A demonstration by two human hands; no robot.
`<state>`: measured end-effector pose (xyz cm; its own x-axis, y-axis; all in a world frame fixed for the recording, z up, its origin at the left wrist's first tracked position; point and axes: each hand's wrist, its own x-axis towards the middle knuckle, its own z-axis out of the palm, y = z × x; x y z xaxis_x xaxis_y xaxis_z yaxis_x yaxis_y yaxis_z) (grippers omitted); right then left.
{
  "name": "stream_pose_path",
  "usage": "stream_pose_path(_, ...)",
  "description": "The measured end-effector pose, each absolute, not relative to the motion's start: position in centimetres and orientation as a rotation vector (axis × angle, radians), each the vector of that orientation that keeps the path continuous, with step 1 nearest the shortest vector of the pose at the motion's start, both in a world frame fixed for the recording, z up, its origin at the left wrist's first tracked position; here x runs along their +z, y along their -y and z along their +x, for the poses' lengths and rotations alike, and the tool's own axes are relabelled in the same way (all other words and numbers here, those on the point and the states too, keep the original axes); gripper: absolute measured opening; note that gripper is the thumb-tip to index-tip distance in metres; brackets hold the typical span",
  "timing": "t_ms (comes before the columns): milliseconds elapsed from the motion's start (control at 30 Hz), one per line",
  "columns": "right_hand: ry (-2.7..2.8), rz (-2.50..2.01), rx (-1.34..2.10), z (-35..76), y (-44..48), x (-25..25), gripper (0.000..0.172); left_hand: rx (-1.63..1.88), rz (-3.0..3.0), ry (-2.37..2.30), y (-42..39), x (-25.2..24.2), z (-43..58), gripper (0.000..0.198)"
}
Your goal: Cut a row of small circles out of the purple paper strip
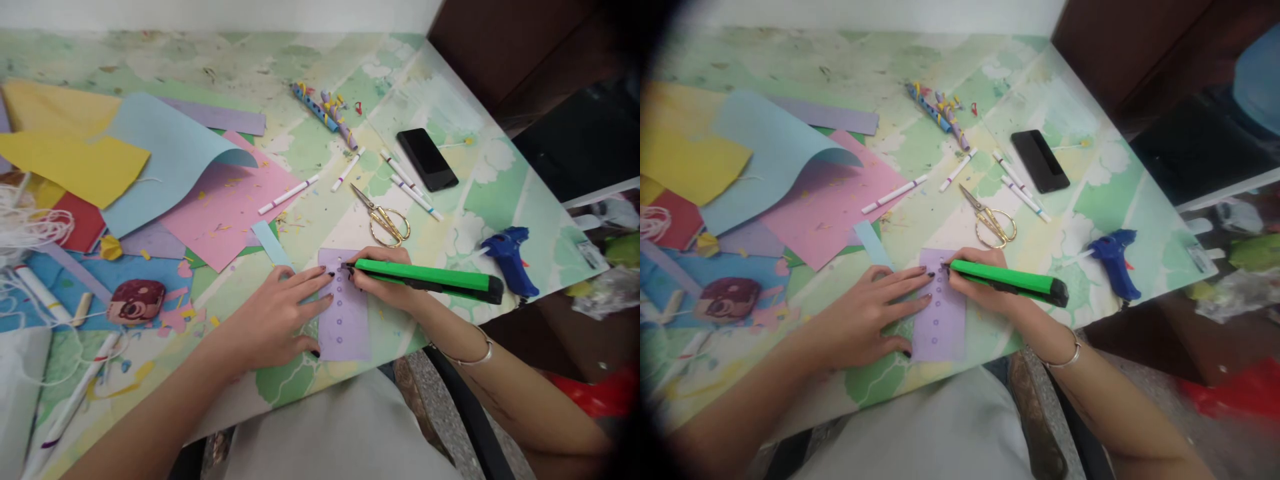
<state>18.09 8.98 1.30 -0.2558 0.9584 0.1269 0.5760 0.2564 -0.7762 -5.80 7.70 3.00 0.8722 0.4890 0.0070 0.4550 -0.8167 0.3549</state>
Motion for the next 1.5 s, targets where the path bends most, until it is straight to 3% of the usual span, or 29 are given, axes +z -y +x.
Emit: stream_pose_path(1500, 1.756, -1.588, 0.689, 16.2, -6.8, 1.0, 0.006, 0.482, 2.848, -1.023, -3.6, 1.3, -2.5, 0.057)
